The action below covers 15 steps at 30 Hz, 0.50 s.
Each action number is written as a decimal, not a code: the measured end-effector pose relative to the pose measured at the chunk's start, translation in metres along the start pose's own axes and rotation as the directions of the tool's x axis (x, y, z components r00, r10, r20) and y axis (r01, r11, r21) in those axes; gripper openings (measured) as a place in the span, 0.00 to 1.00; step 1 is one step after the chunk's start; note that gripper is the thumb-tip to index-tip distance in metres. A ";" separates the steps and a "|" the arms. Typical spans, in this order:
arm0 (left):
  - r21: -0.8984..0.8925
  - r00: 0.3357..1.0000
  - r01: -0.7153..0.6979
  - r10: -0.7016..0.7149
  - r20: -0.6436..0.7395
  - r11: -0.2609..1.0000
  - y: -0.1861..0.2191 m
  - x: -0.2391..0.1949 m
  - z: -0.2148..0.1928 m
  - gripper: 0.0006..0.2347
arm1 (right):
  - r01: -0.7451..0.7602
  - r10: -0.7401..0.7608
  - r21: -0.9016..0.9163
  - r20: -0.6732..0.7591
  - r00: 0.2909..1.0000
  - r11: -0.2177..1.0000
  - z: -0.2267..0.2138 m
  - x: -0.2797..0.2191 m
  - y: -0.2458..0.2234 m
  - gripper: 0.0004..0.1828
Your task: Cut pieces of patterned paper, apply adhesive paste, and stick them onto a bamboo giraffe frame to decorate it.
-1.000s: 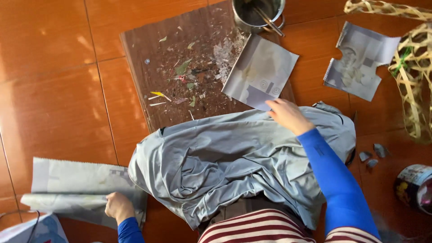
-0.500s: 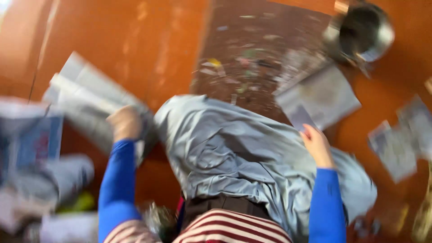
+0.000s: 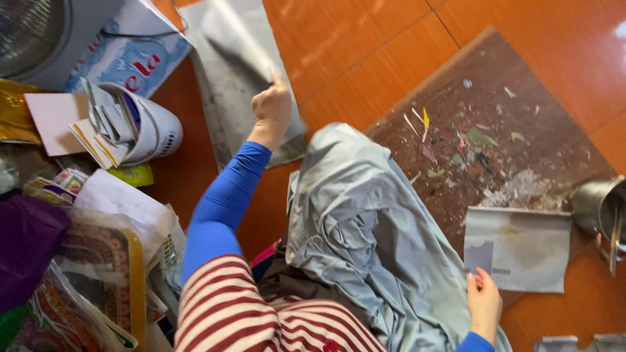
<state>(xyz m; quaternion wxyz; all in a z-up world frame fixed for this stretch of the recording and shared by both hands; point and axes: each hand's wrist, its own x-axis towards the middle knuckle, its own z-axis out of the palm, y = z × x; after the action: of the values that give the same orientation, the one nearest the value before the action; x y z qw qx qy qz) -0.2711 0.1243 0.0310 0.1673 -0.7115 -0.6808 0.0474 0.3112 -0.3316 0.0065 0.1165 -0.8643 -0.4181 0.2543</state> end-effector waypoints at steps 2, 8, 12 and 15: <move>-0.068 0.971 0.065 -0.078 -0.227 0.996 -0.007 0.013 -0.029 0.18 | -0.008 0.008 0.017 -0.006 1.000 1.000 0.005 0.002 0.005 0.23; -0.007 0.935 0.068 -0.061 0.351 0.998 -0.038 0.029 -0.016 0.07 | -0.004 0.004 -0.025 -0.012 1.000 1.000 0.001 0.001 0.008 0.23; 0.087 0.909 -0.013 -0.025 0.416 0.996 -0.090 0.045 -0.045 0.08 | -0.043 0.043 0.024 0.007 0.999 0.999 0.004 0.002 0.005 0.24; 0.280 0.993 0.115 -0.104 -0.053 0.953 -0.127 0.060 -0.080 0.05 | -0.028 0.028 0.026 0.010 1.000 0.999 -0.006 -0.004 0.005 0.24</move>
<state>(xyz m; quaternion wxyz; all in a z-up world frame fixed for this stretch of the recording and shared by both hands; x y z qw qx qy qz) -0.3644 0.1715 0.1537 0.2820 -0.6422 -0.7023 0.1213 0.3154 -0.3377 0.0112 0.1221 -0.8672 -0.4032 0.2655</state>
